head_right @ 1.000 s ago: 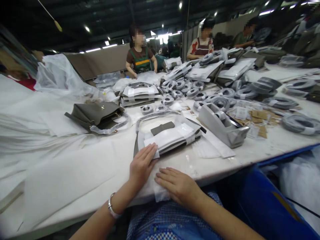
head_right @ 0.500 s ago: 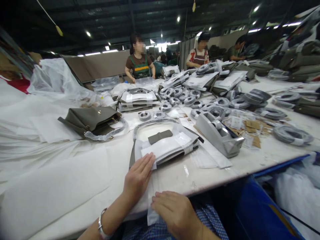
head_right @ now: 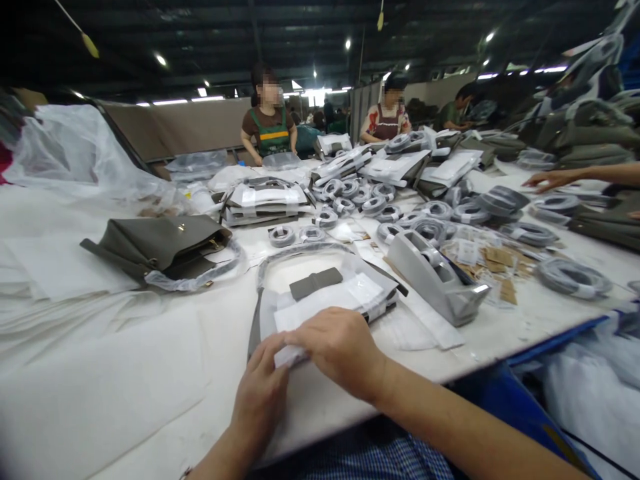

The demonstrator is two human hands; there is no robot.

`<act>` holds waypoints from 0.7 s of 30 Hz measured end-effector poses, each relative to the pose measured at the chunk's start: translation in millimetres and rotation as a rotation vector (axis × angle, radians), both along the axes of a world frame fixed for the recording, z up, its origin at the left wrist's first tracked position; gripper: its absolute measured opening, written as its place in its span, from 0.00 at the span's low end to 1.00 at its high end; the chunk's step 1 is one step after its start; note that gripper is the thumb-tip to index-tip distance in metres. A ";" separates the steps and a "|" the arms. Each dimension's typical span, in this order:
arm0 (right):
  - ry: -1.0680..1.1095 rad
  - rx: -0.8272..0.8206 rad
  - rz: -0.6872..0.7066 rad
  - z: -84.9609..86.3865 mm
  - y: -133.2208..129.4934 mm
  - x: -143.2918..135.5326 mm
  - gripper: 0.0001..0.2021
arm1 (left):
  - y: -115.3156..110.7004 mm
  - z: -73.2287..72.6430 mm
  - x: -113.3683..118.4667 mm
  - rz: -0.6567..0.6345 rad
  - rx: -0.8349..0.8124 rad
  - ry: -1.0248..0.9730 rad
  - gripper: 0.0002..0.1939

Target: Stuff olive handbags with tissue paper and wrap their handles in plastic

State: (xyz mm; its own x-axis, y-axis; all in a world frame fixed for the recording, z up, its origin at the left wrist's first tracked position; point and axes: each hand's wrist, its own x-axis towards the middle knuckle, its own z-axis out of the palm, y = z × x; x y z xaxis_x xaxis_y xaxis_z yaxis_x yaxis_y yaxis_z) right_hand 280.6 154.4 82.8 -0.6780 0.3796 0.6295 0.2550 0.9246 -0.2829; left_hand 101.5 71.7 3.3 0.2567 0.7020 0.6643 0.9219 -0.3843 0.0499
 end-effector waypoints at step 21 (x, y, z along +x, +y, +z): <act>-0.259 -0.444 -0.277 -21.3 52.4 -44.2 0.09 | -9.4 1.7 -3.4 -0.035 -0.010 -0.192 0.19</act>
State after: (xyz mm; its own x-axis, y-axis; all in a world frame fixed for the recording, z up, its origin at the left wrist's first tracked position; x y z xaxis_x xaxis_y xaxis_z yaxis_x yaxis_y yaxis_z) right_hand 236.3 206.8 61.5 -0.6265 0.7543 0.1963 0.5832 0.6208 -0.5239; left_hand 98.1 62.3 4.9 0.1505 0.7019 0.6962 0.8813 -0.4144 0.2272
